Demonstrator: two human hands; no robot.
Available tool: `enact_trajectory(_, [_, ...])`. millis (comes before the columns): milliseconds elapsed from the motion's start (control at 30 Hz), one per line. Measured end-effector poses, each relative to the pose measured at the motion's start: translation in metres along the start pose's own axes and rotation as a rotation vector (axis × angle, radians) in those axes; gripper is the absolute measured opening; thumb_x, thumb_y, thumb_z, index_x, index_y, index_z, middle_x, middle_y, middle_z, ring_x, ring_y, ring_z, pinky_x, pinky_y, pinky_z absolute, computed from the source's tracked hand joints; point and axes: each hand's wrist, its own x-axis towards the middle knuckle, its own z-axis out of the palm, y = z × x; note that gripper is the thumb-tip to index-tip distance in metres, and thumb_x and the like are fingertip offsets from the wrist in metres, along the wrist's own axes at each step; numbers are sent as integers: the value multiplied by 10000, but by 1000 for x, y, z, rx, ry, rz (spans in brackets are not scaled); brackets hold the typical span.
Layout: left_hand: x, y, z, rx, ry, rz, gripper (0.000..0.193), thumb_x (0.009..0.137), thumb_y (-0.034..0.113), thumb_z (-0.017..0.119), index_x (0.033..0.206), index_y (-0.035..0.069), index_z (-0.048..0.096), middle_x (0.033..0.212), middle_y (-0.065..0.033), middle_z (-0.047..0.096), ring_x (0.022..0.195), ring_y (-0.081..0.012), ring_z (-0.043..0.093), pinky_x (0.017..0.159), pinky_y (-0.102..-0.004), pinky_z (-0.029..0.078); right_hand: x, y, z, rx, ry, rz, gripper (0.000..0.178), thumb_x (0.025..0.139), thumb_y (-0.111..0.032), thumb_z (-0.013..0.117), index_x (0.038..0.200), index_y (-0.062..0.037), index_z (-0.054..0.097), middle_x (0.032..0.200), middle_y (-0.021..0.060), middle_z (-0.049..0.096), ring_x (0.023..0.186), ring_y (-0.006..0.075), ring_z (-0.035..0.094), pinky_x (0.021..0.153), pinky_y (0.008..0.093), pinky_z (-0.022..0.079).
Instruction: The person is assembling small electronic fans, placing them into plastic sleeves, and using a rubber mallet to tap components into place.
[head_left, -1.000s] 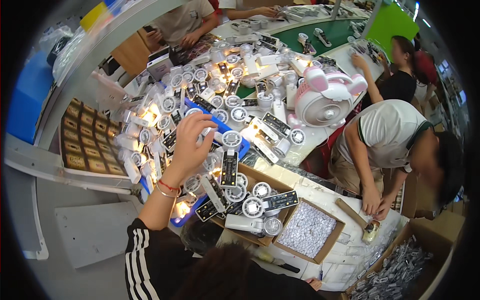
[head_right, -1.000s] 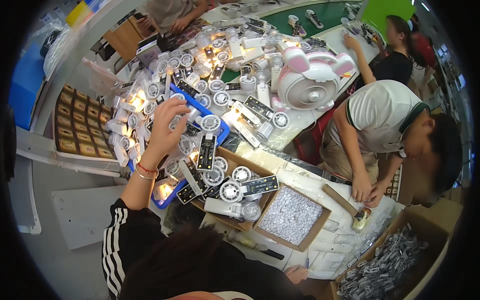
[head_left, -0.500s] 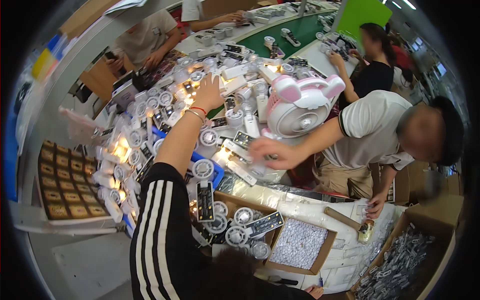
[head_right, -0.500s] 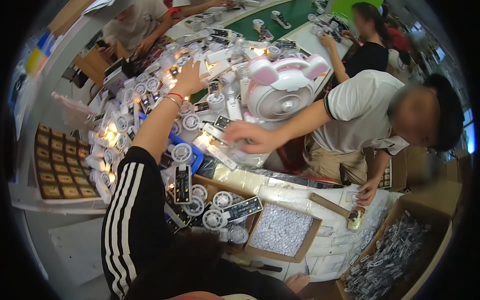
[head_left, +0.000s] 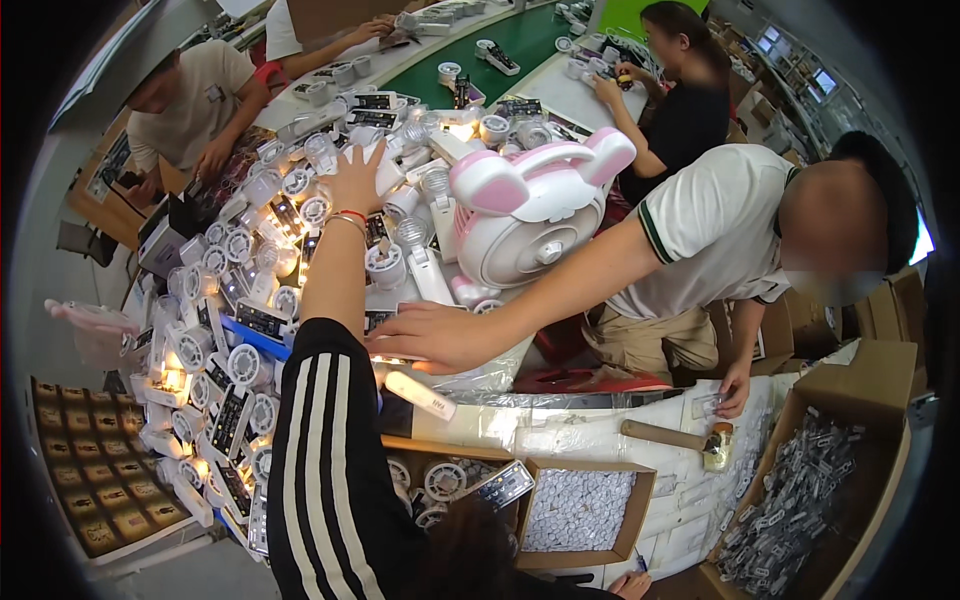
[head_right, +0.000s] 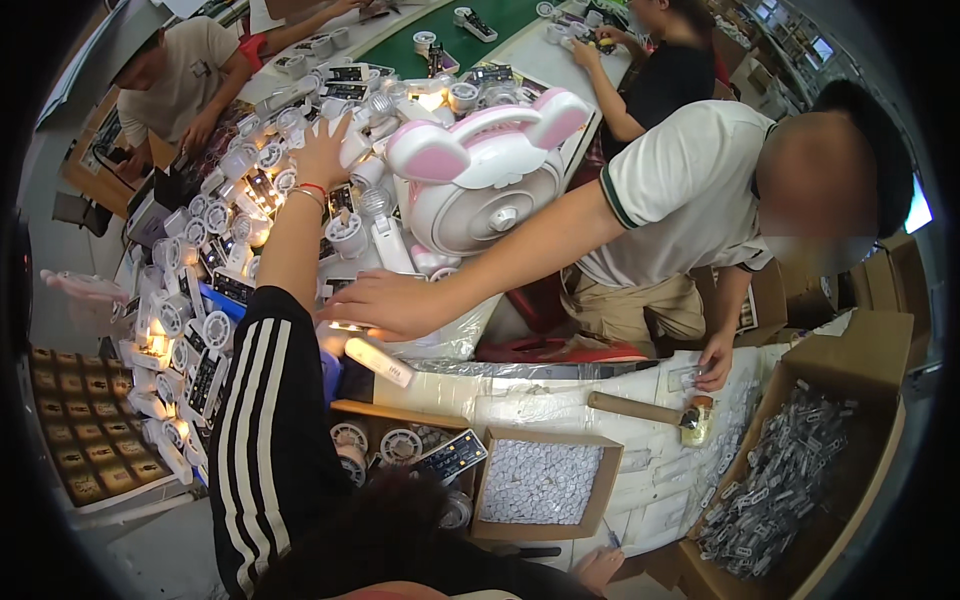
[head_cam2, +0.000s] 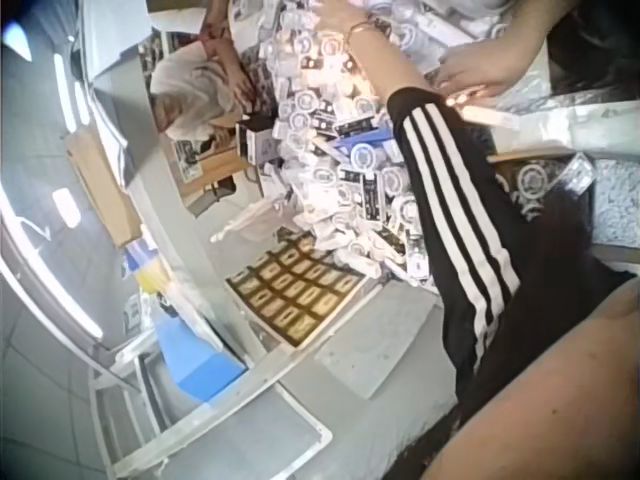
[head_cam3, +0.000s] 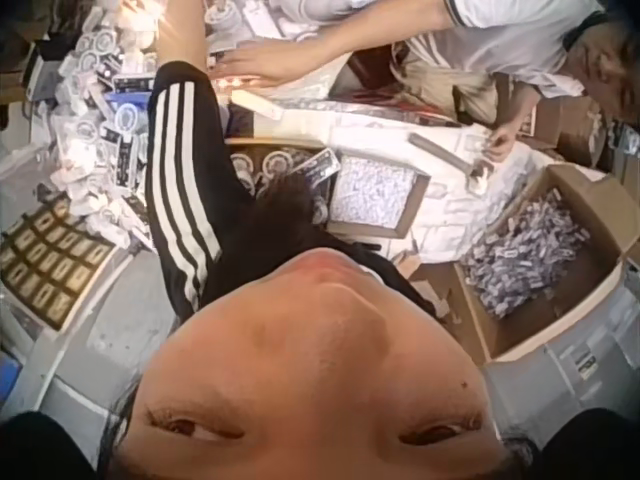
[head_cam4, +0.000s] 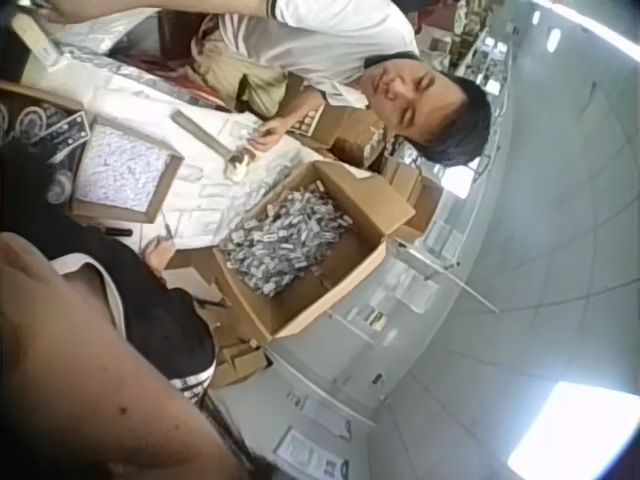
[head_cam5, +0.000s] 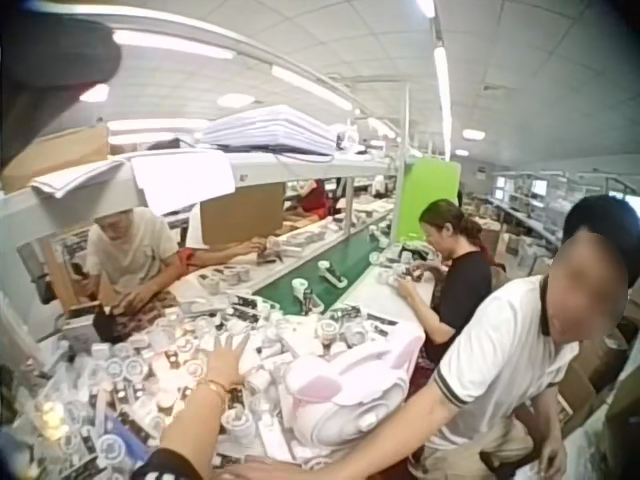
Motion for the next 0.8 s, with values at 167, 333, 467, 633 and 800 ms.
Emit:
enact_trajectory(167, [-20, -18, -1, -268, 27, -66, 1225, 528, 286, 848, 1519, 272, 129, 1326, -164, 421, 1177, -396, 451, 856, -710, 425, -40, -2, -10, 181, -92, -200, 438, 959, -206, 557, 1341, -12, 461, 1272, 197, 518, 1145, 322, 545, 955, 422, 449])
enact_trajectory(333, [-27, -12, -19, -311, 20, 36, 1138, 524, 307, 835, 1491, 247, 238, 1294, -167, 432, 1169, -399, 454, 888, -651, 431, -136, -32, -52, 795, -470, 70, 392, 935, -241, 619, 1223, 19, 565, 1214, 188, 574, 1111, 358, 559, 931, 409, 469])
enact_trajectory(467, [-53, -50, -17, -326, 52, 58, 1063, 526, 318, 826, 1454, 205, 320, 1244, -190, 458, 1137, -407, 467, 913, -548, 454, -224, -185, 92, -151, -383, 765, 292, 871, -198, 551, 1063, 22, 537, 1054, 209, 531, 1000, 384, 521, 861, 442, 427])
enact_trajectory(633, [-59, -63, -37, -558, 183, 146, 986, 547, 274, 838, 1408, 106, 387, 1162, -213, 490, 1075, -394, 502, 967, -439, 430, -277, -471, 272, -1451, -67, 1551, 186, 791, -143, 465, 864, 25, 502, 853, 235, 477, 861, 415, 473, 774, 485, 376])
enact_trajectory(800, [-92, -111, -78, -698, 229, 12, 835, 630, 261, 847, 1339, 34, 468, 1246, -177, 541, 1170, -289, 523, 996, -378, 412, -309, -482, 327, -935, 497, 1938, 191, 840, -168, 465, 846, 22, 485, 858, 231, 473, 846, 420, 465, 744, 502, 369])
